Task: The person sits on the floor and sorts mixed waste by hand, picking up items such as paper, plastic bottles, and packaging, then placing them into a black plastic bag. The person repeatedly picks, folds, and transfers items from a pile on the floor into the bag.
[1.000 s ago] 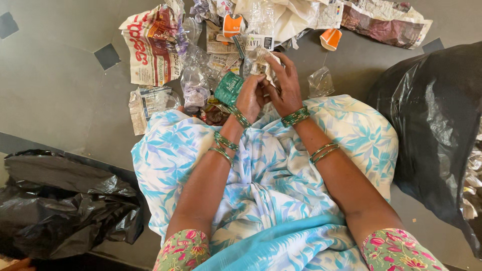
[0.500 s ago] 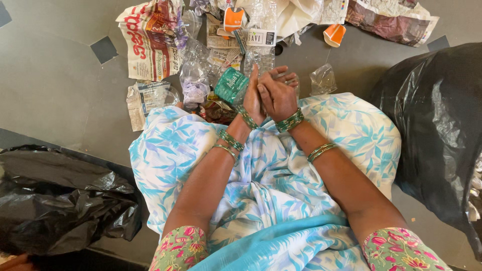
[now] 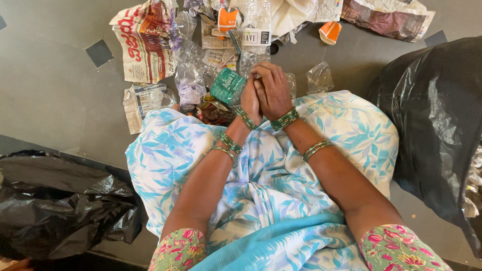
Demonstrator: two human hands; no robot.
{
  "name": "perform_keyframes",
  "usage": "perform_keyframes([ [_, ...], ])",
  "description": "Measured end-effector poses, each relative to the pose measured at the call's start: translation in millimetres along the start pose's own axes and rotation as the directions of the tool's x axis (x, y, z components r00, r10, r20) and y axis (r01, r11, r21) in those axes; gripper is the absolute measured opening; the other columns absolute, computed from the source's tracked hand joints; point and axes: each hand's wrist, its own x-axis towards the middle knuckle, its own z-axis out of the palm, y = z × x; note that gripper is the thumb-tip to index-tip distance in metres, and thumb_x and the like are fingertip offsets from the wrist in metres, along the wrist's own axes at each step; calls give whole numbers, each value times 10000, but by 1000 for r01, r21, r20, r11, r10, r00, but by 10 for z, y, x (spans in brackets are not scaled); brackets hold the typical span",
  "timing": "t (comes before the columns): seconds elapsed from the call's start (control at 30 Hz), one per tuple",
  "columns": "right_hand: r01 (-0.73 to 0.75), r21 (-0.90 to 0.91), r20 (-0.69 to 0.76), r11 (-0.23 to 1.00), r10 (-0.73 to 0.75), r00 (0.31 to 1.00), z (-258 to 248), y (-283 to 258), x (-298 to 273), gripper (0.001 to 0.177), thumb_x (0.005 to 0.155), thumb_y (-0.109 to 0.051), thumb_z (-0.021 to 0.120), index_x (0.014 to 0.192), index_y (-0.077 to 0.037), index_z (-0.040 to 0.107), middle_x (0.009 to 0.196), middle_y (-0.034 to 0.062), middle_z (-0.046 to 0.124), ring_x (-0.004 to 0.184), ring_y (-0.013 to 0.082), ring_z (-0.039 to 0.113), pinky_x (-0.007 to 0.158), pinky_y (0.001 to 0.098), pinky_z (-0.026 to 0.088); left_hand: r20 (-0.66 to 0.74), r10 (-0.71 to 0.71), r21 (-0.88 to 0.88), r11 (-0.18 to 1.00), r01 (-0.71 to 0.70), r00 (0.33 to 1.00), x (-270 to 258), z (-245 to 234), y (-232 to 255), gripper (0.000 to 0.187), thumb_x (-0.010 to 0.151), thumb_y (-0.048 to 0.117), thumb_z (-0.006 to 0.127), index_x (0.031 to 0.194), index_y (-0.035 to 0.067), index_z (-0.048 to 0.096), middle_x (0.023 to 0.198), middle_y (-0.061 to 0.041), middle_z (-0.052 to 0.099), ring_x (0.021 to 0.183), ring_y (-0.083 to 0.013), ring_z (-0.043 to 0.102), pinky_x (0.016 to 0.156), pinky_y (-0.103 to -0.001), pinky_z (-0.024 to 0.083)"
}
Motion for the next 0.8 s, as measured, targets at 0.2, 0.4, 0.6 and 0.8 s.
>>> perform_keyframes([
  [0.2,47,82,77,996,-53,996,-76,-80,6,440,1097,-328,468,1428,-41,508,1516,213,469,1423,408,436,1231,521,321,184,146,-58,989,-138,972,-67,6,269,332,1148,327,439,1263,52,584,1124,-86,639,1010,-216,639,898,-396,556],
  [0.4,119,-50,107,992,-113,988,-13,-65,9,451,1081,-340,455,1447,-91,545,1586,190,436,1551,392,304,1295,605,120,264,129,-201,977,-77,956,-186,118,399,345,1123,342,352,1328,118,515,1328,-102,591,1186,-230,624,1028,-393,540],
  [0.6,61,-135,53,989,-54,997,27,71,-16,382,1095,-263,452,1388,-67,600,1381,141,626,1427,341,488,1275,620,100,428,46,-237,970,63,903,-287,247,368,572,1128,453,345,1482,17,454,1431,-174,570,1295,-268,590,1150,-384,467],
  [0.8,0,-182,-63,983,-11,998,34,244,-1,192,1058,-167,554,1205,-84,645,1145,123,663,1126,340,623,1115,537,378,353,-77,-163,976,142,932,-285,229,235,565,1130,471,419,1534,76,395,1514,-129,468,1377,-249,501,1196,-422,406],
])
